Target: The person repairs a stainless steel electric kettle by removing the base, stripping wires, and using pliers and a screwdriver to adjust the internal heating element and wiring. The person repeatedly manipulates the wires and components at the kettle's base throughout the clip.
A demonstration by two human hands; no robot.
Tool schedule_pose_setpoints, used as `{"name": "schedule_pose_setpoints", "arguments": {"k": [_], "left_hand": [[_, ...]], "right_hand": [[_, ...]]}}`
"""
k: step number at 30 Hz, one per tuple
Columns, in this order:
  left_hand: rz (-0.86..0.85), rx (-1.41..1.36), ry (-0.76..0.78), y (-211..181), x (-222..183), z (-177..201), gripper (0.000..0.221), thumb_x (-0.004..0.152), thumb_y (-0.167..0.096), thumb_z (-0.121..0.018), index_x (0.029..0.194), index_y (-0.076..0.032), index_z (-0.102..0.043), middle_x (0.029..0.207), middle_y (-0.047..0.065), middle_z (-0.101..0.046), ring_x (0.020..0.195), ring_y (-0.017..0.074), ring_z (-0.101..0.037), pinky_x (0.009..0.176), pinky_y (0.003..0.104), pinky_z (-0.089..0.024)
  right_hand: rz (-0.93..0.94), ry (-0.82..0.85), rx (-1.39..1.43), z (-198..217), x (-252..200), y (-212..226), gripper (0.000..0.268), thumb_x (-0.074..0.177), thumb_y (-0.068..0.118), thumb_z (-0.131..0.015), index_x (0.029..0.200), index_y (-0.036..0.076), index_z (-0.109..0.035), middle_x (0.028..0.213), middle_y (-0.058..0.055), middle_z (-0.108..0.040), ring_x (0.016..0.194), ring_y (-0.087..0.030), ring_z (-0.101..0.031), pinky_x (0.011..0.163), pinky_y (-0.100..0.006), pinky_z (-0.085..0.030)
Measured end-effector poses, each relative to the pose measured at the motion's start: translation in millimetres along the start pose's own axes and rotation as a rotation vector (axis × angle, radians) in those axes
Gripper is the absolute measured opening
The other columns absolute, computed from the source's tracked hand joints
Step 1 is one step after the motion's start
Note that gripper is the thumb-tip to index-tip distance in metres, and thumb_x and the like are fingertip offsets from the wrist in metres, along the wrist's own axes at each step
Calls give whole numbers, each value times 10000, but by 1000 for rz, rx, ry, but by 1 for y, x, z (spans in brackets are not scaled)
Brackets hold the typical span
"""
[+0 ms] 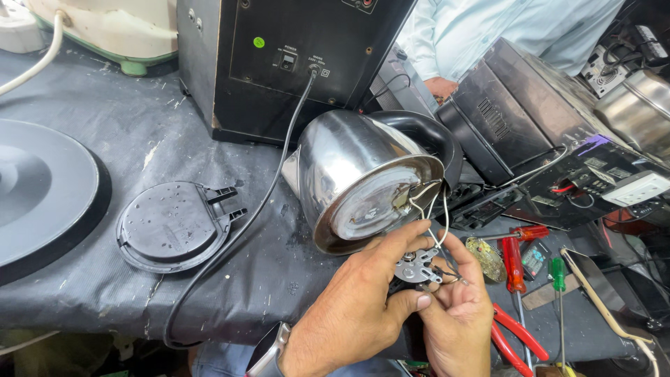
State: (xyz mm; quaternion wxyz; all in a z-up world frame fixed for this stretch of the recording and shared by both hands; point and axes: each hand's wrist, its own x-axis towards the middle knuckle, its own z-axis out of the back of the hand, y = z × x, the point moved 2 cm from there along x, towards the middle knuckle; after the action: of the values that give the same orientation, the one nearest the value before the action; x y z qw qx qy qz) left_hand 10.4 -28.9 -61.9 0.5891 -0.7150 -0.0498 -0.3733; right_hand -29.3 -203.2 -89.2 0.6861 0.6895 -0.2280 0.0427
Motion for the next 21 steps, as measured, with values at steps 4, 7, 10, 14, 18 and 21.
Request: {"name": "schedule_pose_setpoints", "arguments": {"k": [4, 7, 10, 14, 18, 21], "left_hand": [[-20, 1, -10, -3, -1, 1, 708, 851, -7, -729, 1491, 31, -428, 1373, 186, -684, 1341, 364, -622, 1107, 396, -486], [27, 2, -4, -5, -1, 2, 704, 840, -11, -738, 1478, 25, -441, 1354, 160, -704, 1310, 353, -641, 1078, 395, -498], [42, -3, -4, -7, 0, 4, 736, 827, -44, -756, 1484, 22, -431, 1348, 151, -702, 1279, 341, -662, 1052, 382, -521], [114, 7, -1, -6, -1, 4, 768, 815, -111, -760, 1498, 7, -428, 1335, 127, -709, 1179, 322, -706, 988, 367, -549], [42, 63, -28, -3, -4, 4, 796, 825, -150, -772, 1515, 18, -411, 1365, 123, -698, 1248, 343, -649, 1040, 398, -502], [-24, 105, -46, 0, -7, 4, 797, 837, -149, -770, 1525, 23, -406, 1382, 126, -690, 1342, 357, -596, 1110, 414, -467]], "right_hand": [[1, -20, -20, -2, -1, 0, 774, 806, -106, -652, 1521, -34, -364, 1266, -173, -665, 1140, -195, -674, 985, -333, -528], [6, -20, -36, -3, -2, 1, 778, 810, -110, -647, 1531, -31, -363, 1253, -172, -662, 1123, -194, -672, 973, -335, -532], [28, -17, -50, -2, -4, 0, 782, 828, -115, -648, 1553, -39, -364, 1232, -182, -658, 1111, -193, -669, 975, -329, -536], [61, -24, -26, -1, -7, -2, 765, 862, -110, -619, 1567, -12, -338, 1262, -184, -649, 1091, -184, -670, 938, -309, -548], [112, -56, -97, 0, -9, -5, 774, 853, -115, -595, 1569, 9, -330, 1274, -194, -648, 1087, -186, -678, 914, -300, -561], [119, -47, -97, 0, -8, -7, 766, 848, -125, -617, 1560, -13, -355, 1291, -197, -631, 1111, -191, -667, 936, -310, -557]]}}
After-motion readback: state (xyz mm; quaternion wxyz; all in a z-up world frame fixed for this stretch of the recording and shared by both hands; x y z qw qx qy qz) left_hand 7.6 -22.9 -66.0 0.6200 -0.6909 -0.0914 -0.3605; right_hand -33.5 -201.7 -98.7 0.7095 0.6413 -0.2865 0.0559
